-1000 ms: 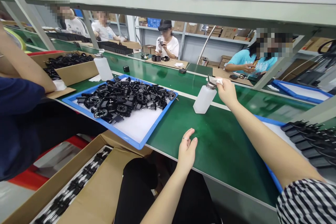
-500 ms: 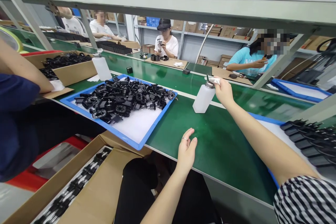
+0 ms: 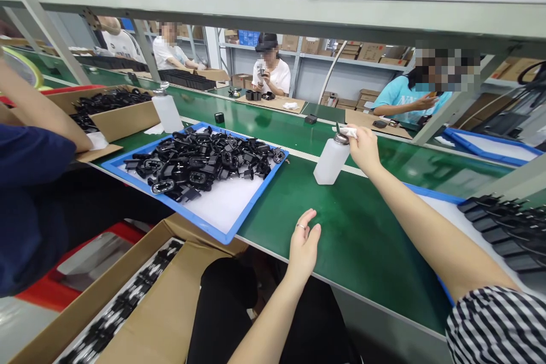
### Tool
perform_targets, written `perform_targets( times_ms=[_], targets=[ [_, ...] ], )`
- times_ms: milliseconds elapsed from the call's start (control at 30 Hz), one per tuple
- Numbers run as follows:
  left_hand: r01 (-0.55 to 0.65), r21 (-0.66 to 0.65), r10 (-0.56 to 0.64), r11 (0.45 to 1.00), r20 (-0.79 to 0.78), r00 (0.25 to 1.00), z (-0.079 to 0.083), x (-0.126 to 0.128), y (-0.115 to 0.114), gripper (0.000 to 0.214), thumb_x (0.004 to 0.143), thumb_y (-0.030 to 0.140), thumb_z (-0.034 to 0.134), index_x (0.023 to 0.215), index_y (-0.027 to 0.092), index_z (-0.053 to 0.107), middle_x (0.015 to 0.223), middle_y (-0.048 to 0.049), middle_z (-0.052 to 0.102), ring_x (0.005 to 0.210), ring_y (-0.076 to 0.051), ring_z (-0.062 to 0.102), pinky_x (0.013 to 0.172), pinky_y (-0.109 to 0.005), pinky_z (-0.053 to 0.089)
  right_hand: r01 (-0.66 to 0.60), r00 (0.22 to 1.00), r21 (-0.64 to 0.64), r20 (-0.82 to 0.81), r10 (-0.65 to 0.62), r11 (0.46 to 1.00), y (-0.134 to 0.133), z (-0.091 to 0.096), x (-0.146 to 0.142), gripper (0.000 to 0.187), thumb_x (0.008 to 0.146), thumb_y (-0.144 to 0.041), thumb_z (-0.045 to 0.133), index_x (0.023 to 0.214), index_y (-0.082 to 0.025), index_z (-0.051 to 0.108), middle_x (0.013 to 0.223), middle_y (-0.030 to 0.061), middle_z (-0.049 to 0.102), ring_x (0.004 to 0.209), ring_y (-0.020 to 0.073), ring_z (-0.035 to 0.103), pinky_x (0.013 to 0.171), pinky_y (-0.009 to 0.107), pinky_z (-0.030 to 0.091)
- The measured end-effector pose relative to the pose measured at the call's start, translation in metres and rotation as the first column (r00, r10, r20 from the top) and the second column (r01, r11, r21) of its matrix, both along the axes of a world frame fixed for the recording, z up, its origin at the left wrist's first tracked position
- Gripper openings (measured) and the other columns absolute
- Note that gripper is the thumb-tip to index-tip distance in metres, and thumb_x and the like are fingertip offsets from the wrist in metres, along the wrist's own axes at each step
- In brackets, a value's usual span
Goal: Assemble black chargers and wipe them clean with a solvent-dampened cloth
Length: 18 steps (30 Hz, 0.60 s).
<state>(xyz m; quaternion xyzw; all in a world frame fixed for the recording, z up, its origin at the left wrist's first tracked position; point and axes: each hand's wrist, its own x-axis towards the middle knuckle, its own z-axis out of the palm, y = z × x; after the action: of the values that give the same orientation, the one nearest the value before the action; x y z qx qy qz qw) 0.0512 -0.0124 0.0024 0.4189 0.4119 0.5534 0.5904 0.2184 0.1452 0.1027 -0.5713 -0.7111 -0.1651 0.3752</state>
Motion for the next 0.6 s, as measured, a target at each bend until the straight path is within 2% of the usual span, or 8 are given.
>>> perform_targets(
  times_ms=[600],
  targets=[
    [0.005, 0.009, -0.005, 1.000, -0.021, 1.000, -0.0011, 0.0008, 0.0010, 0.027, 0.071, 0.020, 0.043, 0.097, 0.017, 0.051, 0.118, -0.0075, 0.044, 0.112, -0.015, 0.036, 0.096, -0.029, 0.027, 0.009, 1.000, -0.011, -0.005, -0.009, 1.000, -0.0034, -0.0017, -0.0037, 0.034, 0.073, -0.017, 0.030, 0.099, -0.015, 0.052, 0.098, 0.0119, 0.053, 0.097, 0.0261, 0.041, 0.082, 0.045, 0.028]
  ],
)
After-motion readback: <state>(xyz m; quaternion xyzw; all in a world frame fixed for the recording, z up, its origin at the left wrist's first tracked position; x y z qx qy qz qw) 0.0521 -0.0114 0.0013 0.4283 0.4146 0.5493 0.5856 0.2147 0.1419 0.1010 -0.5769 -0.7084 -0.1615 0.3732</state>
